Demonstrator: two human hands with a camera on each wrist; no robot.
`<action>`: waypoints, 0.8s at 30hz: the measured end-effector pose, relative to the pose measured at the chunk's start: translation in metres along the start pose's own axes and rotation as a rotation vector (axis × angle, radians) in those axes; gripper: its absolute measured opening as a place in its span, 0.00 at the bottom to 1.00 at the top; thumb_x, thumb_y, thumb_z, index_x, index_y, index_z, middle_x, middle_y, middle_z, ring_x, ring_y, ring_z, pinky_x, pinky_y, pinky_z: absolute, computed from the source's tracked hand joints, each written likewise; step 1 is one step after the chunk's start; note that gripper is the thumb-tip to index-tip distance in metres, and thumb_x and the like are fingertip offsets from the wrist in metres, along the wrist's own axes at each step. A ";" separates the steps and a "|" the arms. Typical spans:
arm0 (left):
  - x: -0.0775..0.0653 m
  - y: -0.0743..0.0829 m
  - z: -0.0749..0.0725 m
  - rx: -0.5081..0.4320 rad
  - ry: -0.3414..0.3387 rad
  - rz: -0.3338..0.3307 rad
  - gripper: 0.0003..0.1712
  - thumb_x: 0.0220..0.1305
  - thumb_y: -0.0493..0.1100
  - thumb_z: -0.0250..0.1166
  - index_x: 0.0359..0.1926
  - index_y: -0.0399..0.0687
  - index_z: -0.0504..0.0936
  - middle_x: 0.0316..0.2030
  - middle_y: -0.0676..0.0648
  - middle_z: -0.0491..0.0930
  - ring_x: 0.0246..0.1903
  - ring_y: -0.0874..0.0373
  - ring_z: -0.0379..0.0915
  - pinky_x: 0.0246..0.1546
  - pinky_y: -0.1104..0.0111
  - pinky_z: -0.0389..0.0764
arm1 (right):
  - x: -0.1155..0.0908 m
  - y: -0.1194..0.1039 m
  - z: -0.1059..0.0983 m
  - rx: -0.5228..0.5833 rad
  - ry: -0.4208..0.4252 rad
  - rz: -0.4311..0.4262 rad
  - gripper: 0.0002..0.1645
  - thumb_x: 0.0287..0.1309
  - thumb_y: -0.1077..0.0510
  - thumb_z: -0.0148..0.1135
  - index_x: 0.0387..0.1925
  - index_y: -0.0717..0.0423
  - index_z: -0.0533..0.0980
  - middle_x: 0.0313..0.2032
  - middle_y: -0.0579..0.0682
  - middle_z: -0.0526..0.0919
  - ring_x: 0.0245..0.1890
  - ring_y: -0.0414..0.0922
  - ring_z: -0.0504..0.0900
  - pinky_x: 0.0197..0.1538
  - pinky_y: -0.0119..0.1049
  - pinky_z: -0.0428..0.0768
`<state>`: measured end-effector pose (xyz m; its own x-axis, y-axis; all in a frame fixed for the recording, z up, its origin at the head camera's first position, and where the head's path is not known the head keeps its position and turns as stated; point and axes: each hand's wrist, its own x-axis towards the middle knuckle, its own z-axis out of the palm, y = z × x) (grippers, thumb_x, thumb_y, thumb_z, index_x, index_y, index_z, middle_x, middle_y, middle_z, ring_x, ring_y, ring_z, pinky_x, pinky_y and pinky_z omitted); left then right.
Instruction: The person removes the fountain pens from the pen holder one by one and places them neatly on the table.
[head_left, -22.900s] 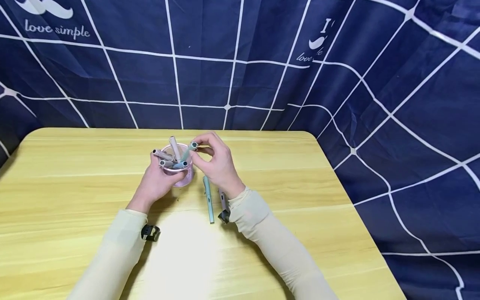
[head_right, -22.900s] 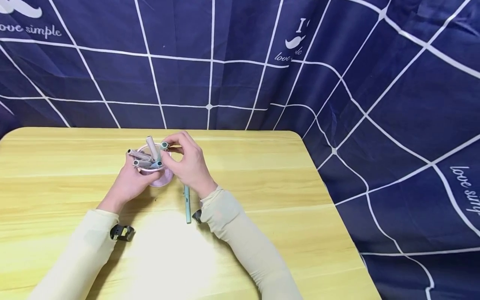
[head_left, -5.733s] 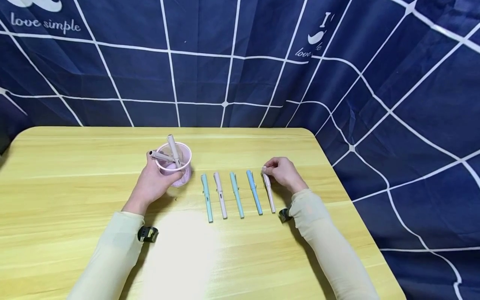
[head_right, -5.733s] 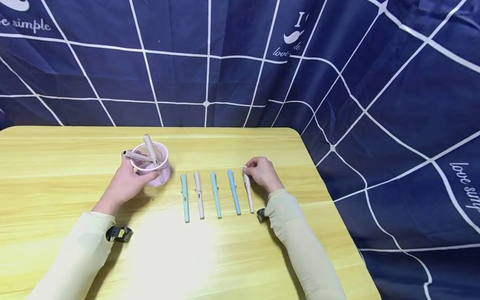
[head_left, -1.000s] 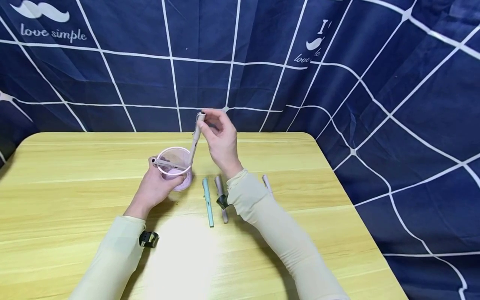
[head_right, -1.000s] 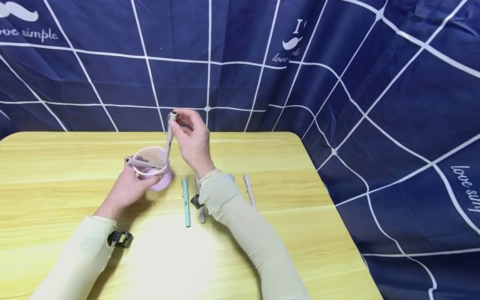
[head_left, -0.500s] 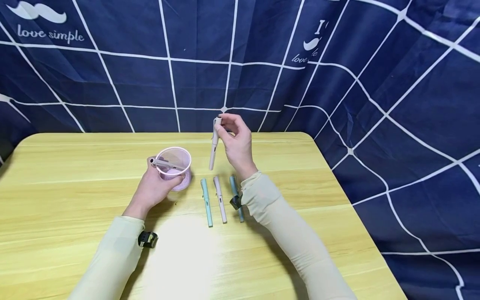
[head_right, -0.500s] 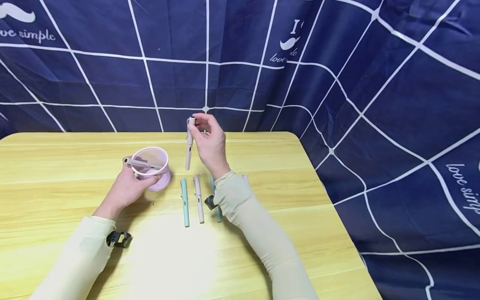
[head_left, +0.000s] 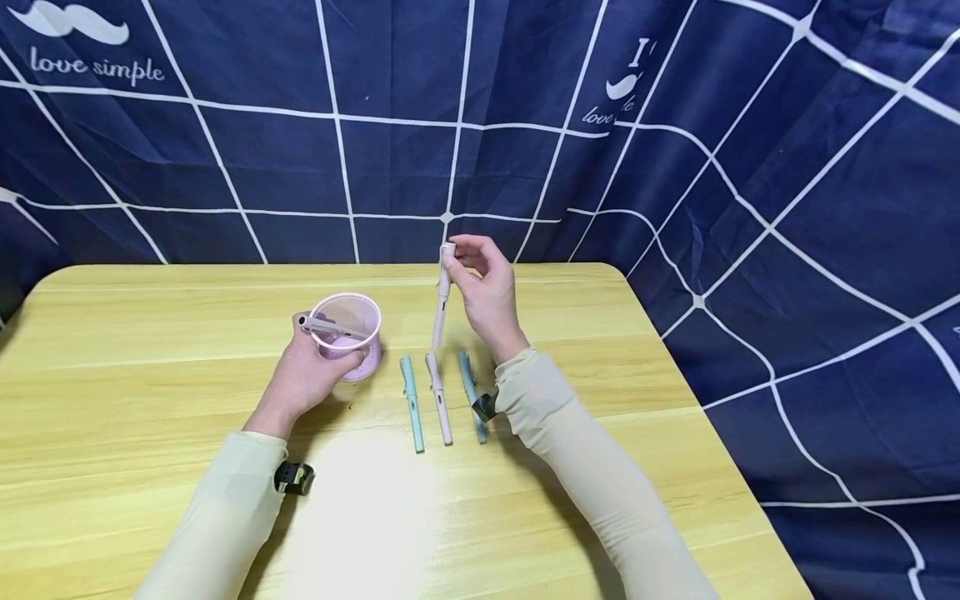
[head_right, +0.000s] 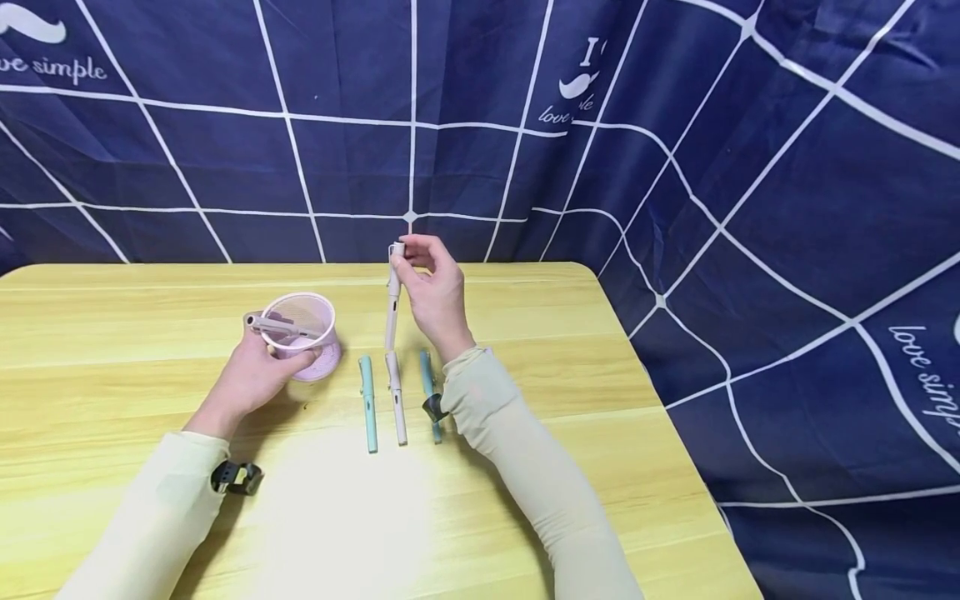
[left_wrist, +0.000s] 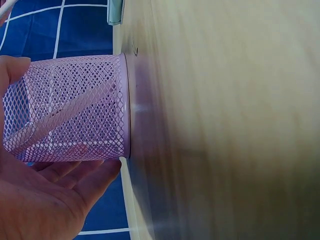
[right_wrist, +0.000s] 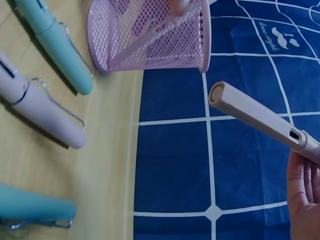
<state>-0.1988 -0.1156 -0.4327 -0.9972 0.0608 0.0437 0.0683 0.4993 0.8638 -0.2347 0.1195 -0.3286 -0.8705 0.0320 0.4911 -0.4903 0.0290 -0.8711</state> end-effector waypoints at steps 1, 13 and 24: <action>0.000 0.000 0.000 0.000 -0.001 0.001 0.51 0.56 0.48 0.72 0.69 0.34 0.50 0.55 0.30 0.72 0.58 0.36 0.67 0.62 0.46 0.63 | 0.000 0.000 -0.001 -0.010 0.001 -0.002 0.15 0.58 0.77 0.60 0.47 0.79 0.73 0.37 0.62 0.79 0.34 0.44 0.77 0.40 0.28 0.79; 0.001 0.003 0.000 0.013 -0.010 0.002 0.50 0.57 0.49 0.72 0.70 0.34 0.52 0.58 0.30 0.70 0.58 0.37 0.66 0.63 0.46 0.62 | 0.002 0.032 -0.037 -0.057 -0.030 0.078 0.14 0.59 0.72 0.63 0.48 0.74 0.76 0.37 0.55 0.80 0.32 0.41 0.78 0.35 0.30 0.81; -0.003 0.006 -0.004 0.000 -0.017 -0.018 0.53 0.57 0.50 0.72 0.69 0.33 0.48 0.57 0.28 0.70 0.59 0.35 0.66 0.62 0.45 0.62 | -0.004 0.036 -0.050 -0.023 -0.054 0.163 0.15 0.59 0.72 0.63 0.48 0.73 0.75 0.35 0.53 0.79 0.31 0.40 0.78 0.34 0.31 0.82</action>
<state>-0.1952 -0.1157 -0.4256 -0.9976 0.0666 0.0191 0.0500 0.5005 0.8643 -0.2467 0.1707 -0.3615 -0.9396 -0.0153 0.3418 -0.3421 0.0512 -0.9383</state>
